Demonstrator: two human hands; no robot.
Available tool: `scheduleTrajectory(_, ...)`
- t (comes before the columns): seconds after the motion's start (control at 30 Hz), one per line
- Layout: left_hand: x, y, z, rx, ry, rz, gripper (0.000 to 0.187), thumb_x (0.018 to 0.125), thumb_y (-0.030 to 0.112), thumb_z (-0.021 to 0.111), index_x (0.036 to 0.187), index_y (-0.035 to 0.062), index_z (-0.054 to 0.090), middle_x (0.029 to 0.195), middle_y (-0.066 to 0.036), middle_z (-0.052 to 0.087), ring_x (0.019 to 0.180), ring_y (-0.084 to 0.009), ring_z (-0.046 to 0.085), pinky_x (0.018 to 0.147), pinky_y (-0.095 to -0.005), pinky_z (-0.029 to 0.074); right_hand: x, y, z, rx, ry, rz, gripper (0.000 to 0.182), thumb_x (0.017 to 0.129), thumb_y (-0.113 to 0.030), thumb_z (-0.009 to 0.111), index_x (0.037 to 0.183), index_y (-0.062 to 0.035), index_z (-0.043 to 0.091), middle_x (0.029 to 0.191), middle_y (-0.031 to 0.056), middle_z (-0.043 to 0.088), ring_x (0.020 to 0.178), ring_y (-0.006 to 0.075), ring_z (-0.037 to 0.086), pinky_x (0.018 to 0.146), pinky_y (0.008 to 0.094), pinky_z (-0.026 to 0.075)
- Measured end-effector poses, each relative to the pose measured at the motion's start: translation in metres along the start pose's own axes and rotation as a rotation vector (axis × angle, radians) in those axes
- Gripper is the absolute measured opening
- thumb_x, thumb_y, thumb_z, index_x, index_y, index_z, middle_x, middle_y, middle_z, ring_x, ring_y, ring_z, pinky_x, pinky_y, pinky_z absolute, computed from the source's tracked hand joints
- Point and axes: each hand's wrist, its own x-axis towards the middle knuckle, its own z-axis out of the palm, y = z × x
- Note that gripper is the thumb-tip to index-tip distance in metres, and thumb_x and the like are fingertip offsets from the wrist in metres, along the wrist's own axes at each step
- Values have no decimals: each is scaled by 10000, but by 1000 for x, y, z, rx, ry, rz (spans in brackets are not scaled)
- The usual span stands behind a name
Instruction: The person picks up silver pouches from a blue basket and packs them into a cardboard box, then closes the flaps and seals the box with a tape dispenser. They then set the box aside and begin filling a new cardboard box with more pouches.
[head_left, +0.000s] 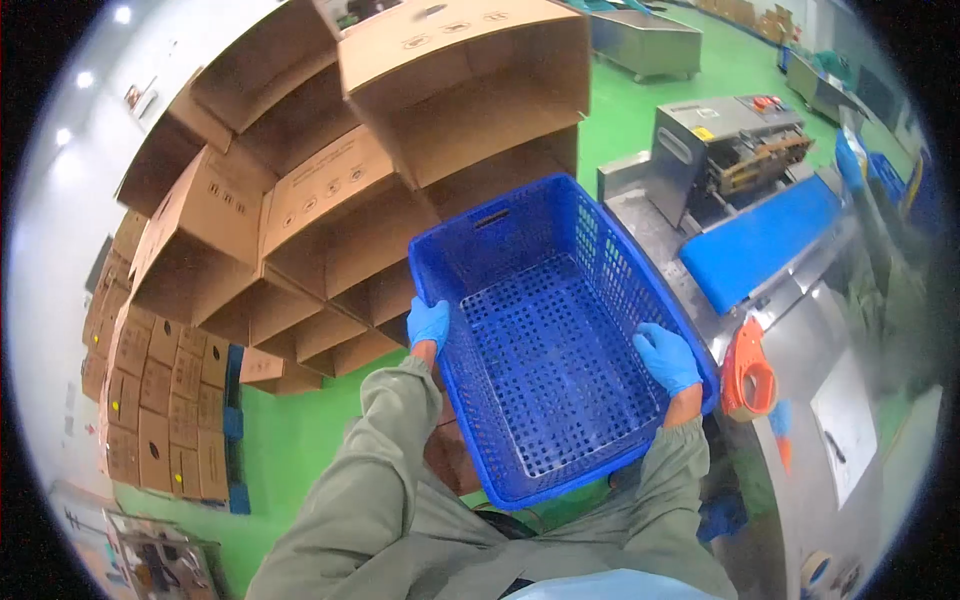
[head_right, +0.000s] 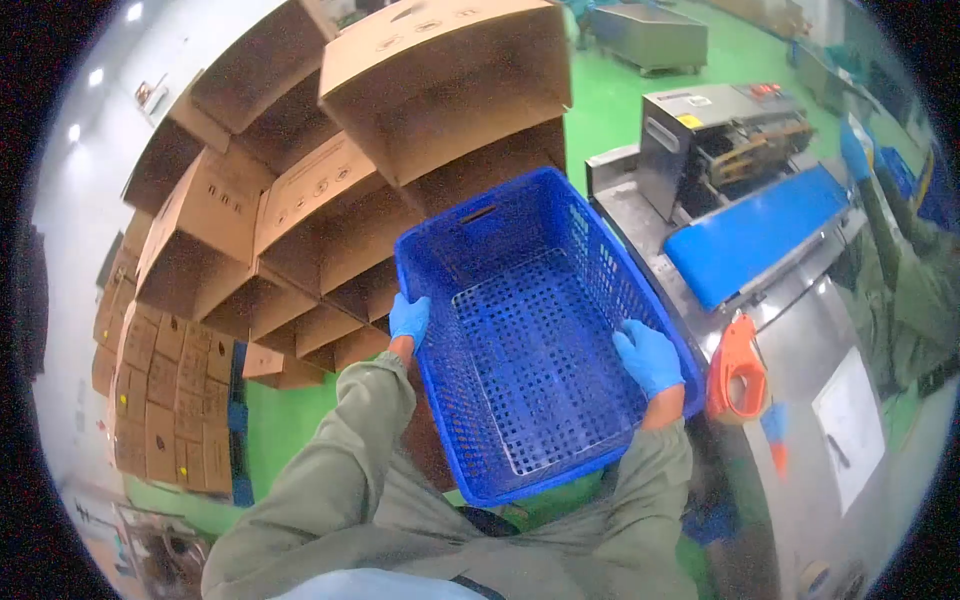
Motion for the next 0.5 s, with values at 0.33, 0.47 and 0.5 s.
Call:
scheduleTrajectory(0.33,22,-25,13,-125,-30,115,498,776,281,597,1145,-54,583,1083,-258,656,1013,-385,634,901,-422,474,1,5,8,6,45,-47,390,889,-396,506,1082,-82,634,1018,209,667,966,394,633,848,489,483)
scheduleTrajectory(0.47,22,-27,15,-198,-30,91,473,781,234,593,1147,-65,585,1083,-242,660,997,-365,634,898,-411,471,1,4,4,-20,40,-56,398,888,-403,504,1078,-80,639,1025,211,666,952,399,636,857,491,483)
scheduleTrajectory(0.5,27,-29,15,-223,-64,109,464,780,221,593,1144,-67,585,1082,-239,660,990,-361,634,894,-408,471,0,3,4,-29,41,-70,402,887,-405,508,1079,-78,640,1035,213,664,964,399,634,866,488,483)
